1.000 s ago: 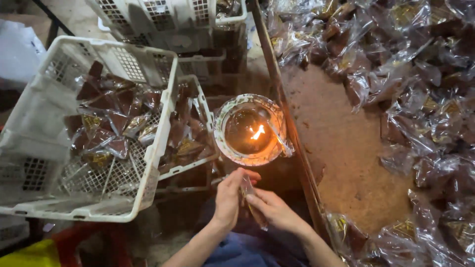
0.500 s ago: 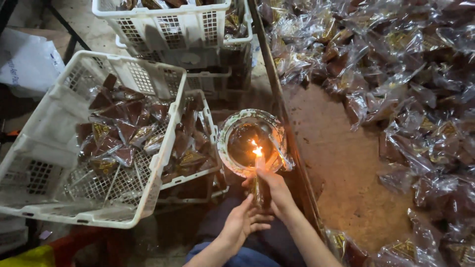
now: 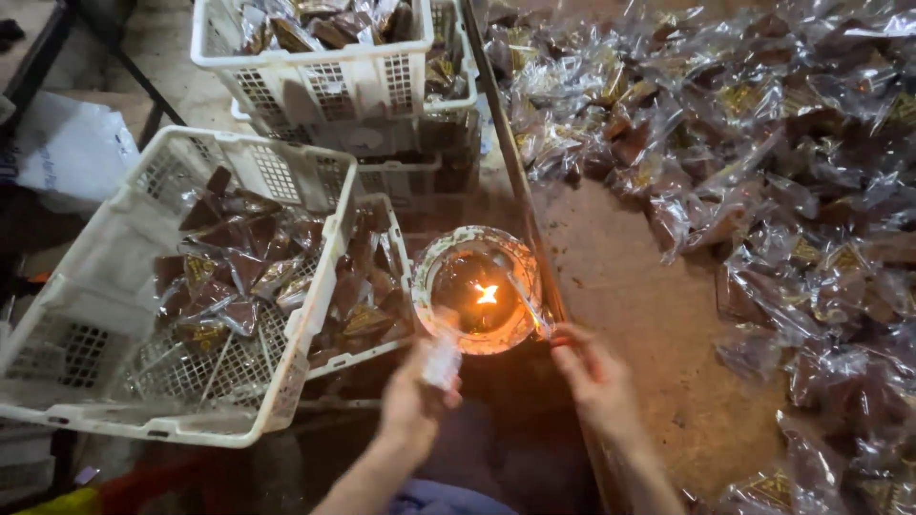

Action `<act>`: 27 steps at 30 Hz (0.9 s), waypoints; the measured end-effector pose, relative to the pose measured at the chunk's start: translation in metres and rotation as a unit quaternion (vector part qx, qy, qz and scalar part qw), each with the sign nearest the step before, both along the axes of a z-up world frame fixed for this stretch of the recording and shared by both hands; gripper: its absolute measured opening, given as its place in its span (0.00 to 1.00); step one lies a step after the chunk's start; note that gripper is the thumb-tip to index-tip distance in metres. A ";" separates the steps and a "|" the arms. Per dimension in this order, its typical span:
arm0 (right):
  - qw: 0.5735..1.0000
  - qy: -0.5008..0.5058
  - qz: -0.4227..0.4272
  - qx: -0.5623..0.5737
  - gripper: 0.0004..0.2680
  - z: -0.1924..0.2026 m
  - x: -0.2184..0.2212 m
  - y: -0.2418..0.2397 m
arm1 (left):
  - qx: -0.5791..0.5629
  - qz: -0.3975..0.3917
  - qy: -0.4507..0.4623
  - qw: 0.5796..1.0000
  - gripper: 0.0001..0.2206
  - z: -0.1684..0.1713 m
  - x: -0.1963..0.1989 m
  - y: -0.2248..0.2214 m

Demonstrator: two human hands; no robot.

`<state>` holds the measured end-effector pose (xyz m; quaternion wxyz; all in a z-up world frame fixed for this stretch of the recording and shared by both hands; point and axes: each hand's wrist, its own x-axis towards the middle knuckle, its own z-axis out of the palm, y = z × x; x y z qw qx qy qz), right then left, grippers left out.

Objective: Sealing small plastic bags containing food items by folding the tops and melting them over a candle flame.

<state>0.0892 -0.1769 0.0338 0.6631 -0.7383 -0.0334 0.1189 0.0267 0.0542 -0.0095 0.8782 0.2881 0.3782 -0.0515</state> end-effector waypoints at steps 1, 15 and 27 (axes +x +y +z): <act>0.989 -0.002 -0.076 -0.128 0.12 0.020 0.008 -0.015 | -0.023 0.072 -0.065 0.995 0.11 -0.009 0.006 0.021; 0.787 0.077 -0.075 -0.608 0.27 -0.019 0.085 -0.179 | 0.051 0.077 -0.083 0.992 0.21 0.012 -0.020 0.001; 0.729 -0.005 -0.013 -0.685 0.32 -0.030 0.030 -0.146 | 0.013 -0.155 -0.103 0.982 0.16 -0.029 -0.034 -0.062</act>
